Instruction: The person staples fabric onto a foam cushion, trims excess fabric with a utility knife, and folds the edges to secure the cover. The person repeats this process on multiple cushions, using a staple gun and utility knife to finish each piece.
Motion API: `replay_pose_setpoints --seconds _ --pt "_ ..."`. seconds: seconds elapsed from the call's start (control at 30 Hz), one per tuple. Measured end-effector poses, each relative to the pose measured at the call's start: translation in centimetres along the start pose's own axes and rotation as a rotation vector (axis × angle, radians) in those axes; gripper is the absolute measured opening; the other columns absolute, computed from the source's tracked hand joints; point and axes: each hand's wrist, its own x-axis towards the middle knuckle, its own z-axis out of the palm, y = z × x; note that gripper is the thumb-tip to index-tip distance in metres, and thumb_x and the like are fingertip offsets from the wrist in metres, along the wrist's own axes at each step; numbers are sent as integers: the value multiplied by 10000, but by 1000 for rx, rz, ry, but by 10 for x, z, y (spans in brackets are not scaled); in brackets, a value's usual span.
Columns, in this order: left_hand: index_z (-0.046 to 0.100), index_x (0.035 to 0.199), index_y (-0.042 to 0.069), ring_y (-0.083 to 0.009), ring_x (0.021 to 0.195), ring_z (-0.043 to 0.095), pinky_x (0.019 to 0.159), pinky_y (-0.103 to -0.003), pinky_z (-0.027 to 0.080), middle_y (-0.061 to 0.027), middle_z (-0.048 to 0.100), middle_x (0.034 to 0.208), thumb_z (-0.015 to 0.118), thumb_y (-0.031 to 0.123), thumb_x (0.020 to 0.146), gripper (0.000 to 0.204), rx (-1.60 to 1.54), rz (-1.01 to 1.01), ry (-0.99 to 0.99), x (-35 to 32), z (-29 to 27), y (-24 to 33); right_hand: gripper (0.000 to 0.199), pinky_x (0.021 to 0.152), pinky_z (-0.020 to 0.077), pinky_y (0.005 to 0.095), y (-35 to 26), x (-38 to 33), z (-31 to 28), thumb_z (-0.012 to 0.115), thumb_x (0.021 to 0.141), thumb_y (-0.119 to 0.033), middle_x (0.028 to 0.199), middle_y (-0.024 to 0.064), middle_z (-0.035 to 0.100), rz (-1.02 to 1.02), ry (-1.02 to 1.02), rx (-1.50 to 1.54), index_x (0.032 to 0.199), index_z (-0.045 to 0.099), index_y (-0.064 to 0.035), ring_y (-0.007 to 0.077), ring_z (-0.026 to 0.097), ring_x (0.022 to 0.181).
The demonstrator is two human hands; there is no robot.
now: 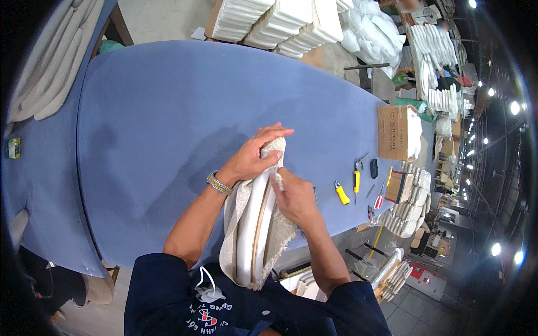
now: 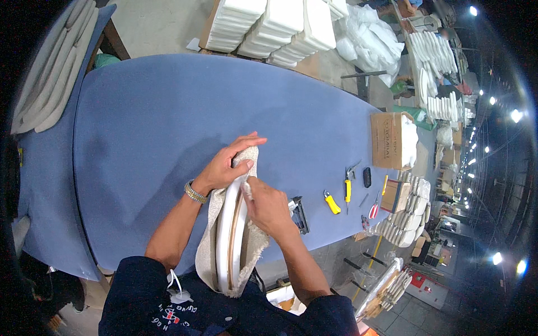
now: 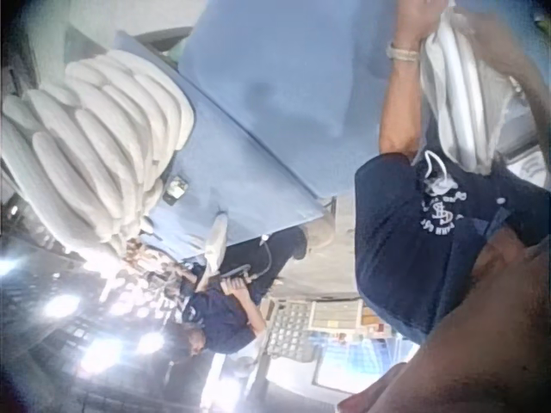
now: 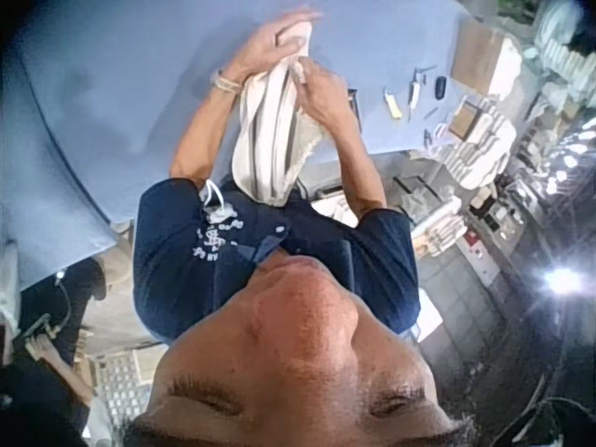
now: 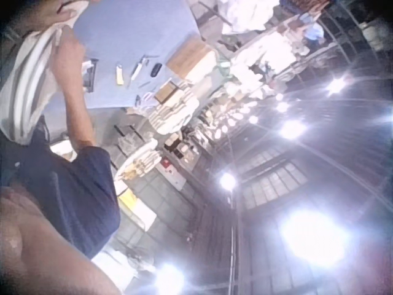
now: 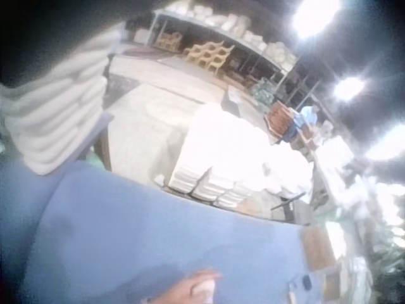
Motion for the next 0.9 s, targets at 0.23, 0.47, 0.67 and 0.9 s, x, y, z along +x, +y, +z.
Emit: replay_pose_setpoints --seconds 0.23,0.47,0.67,0.9 --pt "548 1445 71 -306 1500 359 1233 -466 286 -108 571 1467 581 58 882 564 -28 0 15 -2 -1 -2 322 802 548 482 125 -74 63 629 929 -28 1035 206 690 388 349 614 1245 569 -29 404 697 903" --pt "525 1462 61 -324 1496 362 1231 -489 285 -119 574 1461 580 79 830 634 -22 1 -5 -3 0 -3 857 940 499 533 198 -143 156 764 735 -66 1273 283 575 554 179 -176 1473 329 -28 472 591 1159" --pt "494 1492 64 -331 1505 347 1258 -533 182 -122 549 1493 582 154 808 696 20 34 -11 0 2 -7 660 789 535 399 210 -110 98 793 780 -73 1109 140 653 599 187 448 1374 509 -29 275 658 915" --pt "471 1512 88 -322 1512 339 1261 -588 90 -112 531 1514 574 139 782 739 58 -23 3 -1 8 -4 618 780 563 344 91 -36 -48 766 838 -77 1060 117 719 126 208 521 1423 571 -36 218 715 869"
